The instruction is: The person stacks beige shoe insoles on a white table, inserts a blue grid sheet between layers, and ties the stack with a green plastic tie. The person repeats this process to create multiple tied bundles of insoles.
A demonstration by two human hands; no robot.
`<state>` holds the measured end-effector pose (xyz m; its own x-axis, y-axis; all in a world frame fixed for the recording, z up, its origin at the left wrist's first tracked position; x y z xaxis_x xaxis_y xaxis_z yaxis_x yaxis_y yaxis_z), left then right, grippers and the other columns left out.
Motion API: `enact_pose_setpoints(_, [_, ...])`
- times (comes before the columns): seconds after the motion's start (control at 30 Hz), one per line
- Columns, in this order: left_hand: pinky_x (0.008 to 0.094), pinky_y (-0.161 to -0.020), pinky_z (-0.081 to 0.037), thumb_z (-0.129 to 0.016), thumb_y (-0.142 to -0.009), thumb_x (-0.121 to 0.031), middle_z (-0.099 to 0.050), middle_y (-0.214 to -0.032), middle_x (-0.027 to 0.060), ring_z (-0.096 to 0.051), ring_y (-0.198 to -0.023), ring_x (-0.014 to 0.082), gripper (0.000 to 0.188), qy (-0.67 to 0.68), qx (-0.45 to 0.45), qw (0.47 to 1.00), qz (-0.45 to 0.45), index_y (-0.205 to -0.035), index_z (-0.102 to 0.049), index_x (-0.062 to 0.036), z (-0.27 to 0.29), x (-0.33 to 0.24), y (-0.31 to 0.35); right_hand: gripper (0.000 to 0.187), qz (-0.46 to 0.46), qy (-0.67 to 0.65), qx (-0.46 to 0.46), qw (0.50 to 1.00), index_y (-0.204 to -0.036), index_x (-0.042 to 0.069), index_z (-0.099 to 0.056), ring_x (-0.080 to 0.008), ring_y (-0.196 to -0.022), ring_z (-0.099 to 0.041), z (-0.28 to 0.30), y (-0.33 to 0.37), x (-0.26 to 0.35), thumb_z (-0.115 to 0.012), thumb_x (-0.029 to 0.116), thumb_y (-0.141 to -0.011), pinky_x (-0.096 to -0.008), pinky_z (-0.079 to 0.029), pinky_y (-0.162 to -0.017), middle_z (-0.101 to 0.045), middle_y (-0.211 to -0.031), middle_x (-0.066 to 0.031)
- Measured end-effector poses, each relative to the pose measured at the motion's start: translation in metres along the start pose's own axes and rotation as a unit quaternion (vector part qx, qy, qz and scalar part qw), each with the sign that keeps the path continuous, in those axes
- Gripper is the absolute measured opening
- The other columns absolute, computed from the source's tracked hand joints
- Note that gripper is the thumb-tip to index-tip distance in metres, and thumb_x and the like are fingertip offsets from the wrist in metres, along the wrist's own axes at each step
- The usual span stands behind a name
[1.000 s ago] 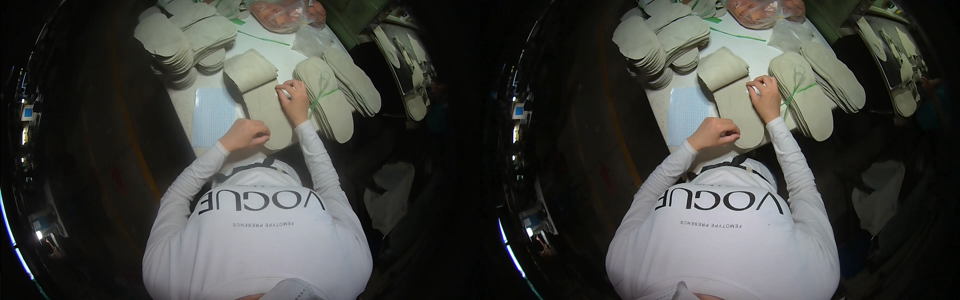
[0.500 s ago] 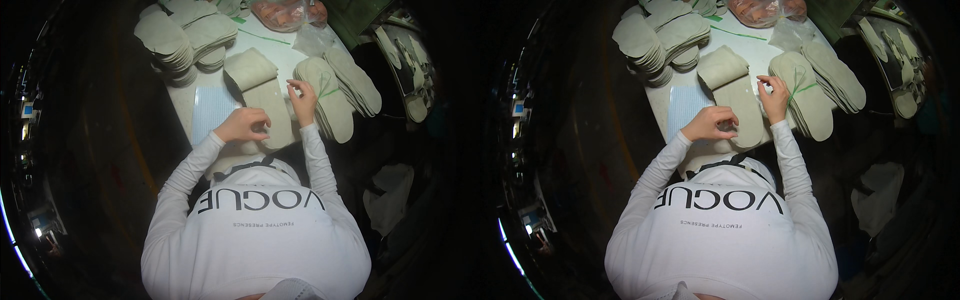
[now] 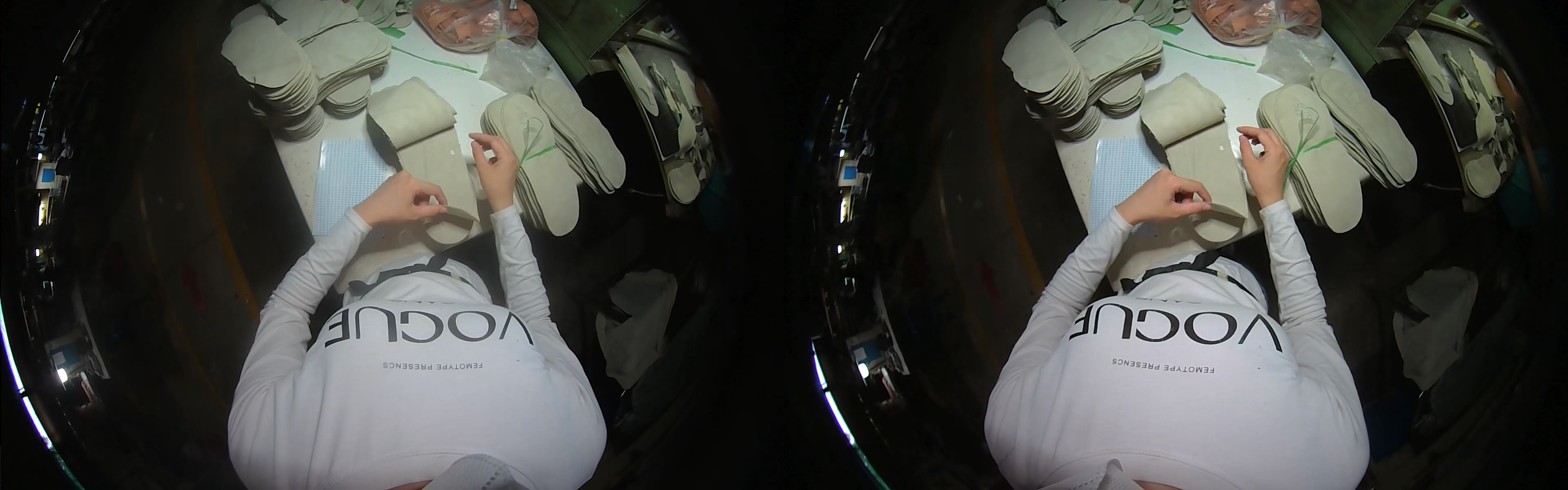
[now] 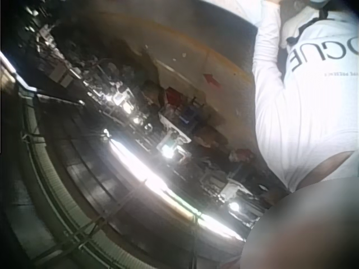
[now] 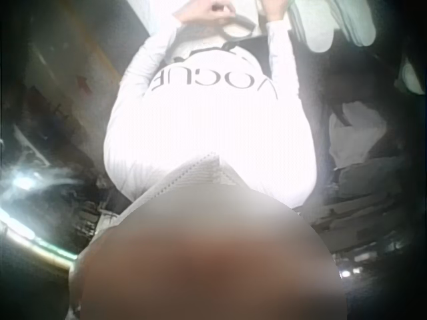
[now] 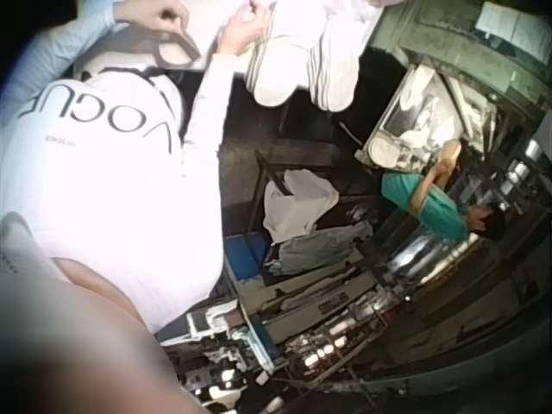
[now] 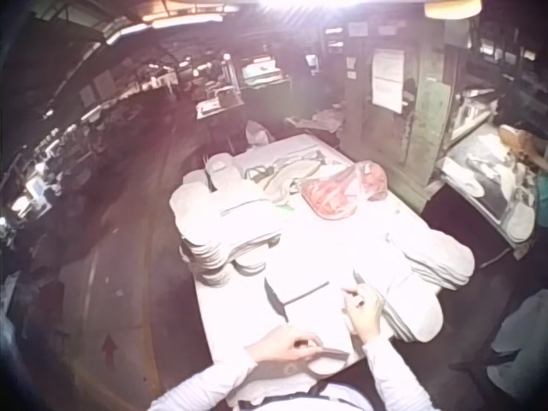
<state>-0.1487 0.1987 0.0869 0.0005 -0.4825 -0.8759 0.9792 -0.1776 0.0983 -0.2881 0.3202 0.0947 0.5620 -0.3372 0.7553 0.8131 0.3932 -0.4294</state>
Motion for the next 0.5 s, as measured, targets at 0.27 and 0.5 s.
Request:
enact_pose_setpoints(0.27, [0.026,-0.06,-0.049,-0.071,-0.083,-0.009,-0.071,-0.088,0.006,-0.063,-0.066,0.0114,0.017,0.065,-0.361,0.922,-0.12,-0.099,-0.071,-0.0052,0.066,-0.011,0.028,0.028,0.052,-0.077,0.138,0.986,-0.106,0.009,-0.067,-0.02,-0.08,-0.062,-0.044,0.01,0.044,-0.069,0.005,-0.078,-0.0332,-0.05,-0.07,-0.068,-0.083,-0.005])
enact_pose_setpoints(0.5, [0.0378,-0.064,-0.051,-0.072,-0.078,-0.024,-0.06,-0.079,0.0033,-0.063,-0.071,0.0251,0.013,-0.12,-0.098,0.98,-0.124,-0.086,-0.069,-0.0132,-0.036,-0.007,0.029,0.036,0.218,0.145,0.168,0.95,-0.114,0.016,-0.064,-0.0215,-0.08,-0.061,-0.082,0.023,0.075,-0.067,0.007,-0.079,-0.0348,-0.052,-0.063,-0.065,-0.08,-0.0018])
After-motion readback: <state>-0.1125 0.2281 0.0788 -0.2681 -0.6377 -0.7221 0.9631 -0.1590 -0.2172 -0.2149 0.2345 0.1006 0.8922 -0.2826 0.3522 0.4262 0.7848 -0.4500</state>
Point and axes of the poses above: each hand's wrist, its own y-axis away from the middle knuckle, its own z-axis out of the back of the hand, x = y × z, the point moved 8 cm from there along -y, towards the middle knuckle
